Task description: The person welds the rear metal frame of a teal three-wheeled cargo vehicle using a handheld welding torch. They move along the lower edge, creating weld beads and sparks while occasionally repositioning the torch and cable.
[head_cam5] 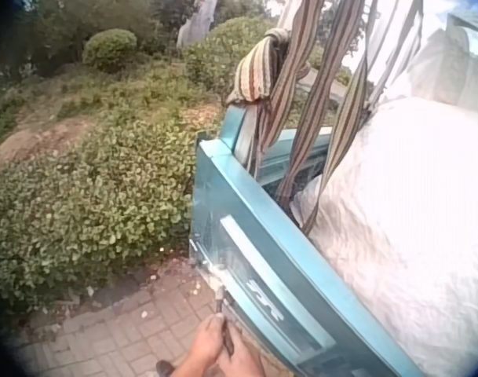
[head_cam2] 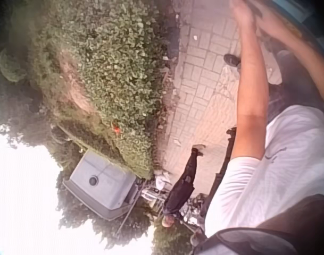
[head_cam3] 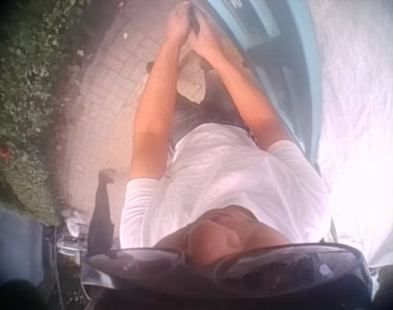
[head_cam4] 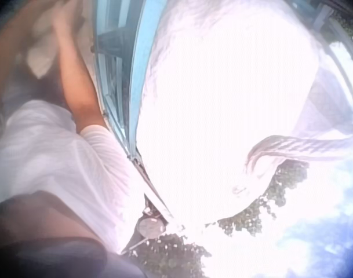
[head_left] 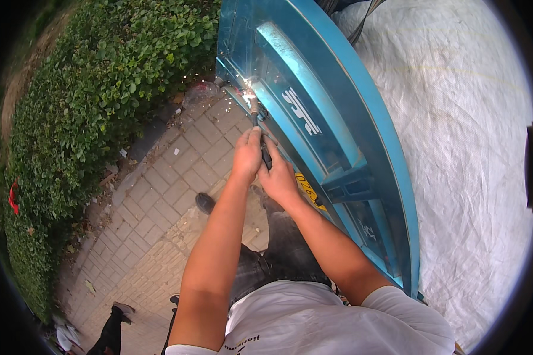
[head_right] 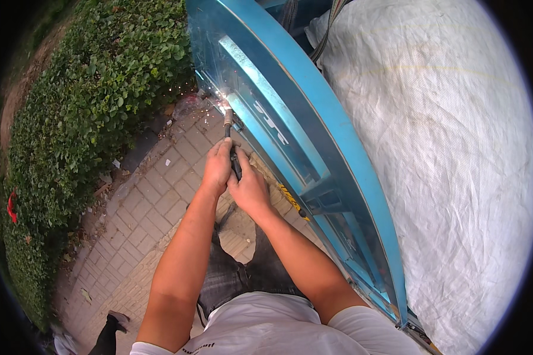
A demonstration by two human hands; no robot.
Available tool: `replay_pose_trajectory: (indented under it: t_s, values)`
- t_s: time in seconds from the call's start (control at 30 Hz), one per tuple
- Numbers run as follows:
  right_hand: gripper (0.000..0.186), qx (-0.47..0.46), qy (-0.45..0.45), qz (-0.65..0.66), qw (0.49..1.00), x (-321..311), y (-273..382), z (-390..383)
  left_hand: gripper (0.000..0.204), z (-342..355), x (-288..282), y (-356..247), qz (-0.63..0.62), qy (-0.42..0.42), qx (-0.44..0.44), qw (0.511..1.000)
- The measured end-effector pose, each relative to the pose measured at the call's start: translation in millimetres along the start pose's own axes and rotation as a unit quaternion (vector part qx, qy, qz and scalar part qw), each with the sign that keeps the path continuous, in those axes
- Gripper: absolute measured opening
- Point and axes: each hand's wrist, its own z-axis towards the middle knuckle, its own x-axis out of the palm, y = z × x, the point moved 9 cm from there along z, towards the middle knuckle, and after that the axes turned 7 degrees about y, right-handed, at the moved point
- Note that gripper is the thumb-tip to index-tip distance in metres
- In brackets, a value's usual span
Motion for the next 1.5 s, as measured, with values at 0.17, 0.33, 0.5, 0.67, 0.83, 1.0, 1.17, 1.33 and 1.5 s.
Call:
replay_pose_trajectory:
  t_s: [0.17, 0.33, 0.5, 0.67, 0.83, 1.0, 1.17, 1.33, 1.5]
  values:
    - [0.061, 0.003, 0.006, -0.006, 1.000, -2, 0, 0, 0.029, 1, 1, 0, 0.007, 0.004, 0.005, 1.000]
    - [0.059, -0.008, 0.018, 0.019, 1.000, -4, 1, -2, 0.030, 3, -3, 11, 0.022, 0.003, 0.000, 1.000]
    - [0.058, 0.019, 0.042, 0.037, 0.998, -9, 3, -10, 0.031, 1, -2, 20, 0.028, 0.002, 0.010, 1.000]
    - [0.061, -0.012, 0.031, 0.017, 0.999, -9, 0, -4, 0.030, 3, 0, 15, 0.027, -0.004, 0.008, 1.000]
    - [0.063, -0.009, 0.031, 0.010, 0.999, -4, -4, -2, 0.030, 5, -4, 12, 0.039, -0.014, 0.011, 0.999]
    - [0.063, -0.008, 0.028, 0.007, 1.000, -3, -4, -2, 0.030, 0, -1, 7, 0.031, -0.008, 0.003, 0.999]
    - [0.060, -0.036, 0.004, 0.013, 0.999, -5, -4, 0, 0.031, -5, 3, 1, 0.025, -0.010, 0.006, 1.000]
    - [0.058, -0.034, -0.004, 0.023, 0.999, -6, -2, 1, 0.032, -5, 5, -5, 0.024, -0.006, 0.005, 1.000]
    - [0.059, -0.008, 0.001, 0.015, 1.000, -4, -4, 1, 0.032, -4, 5, -6, 0.013, -0.002, 0.007, 1.000]
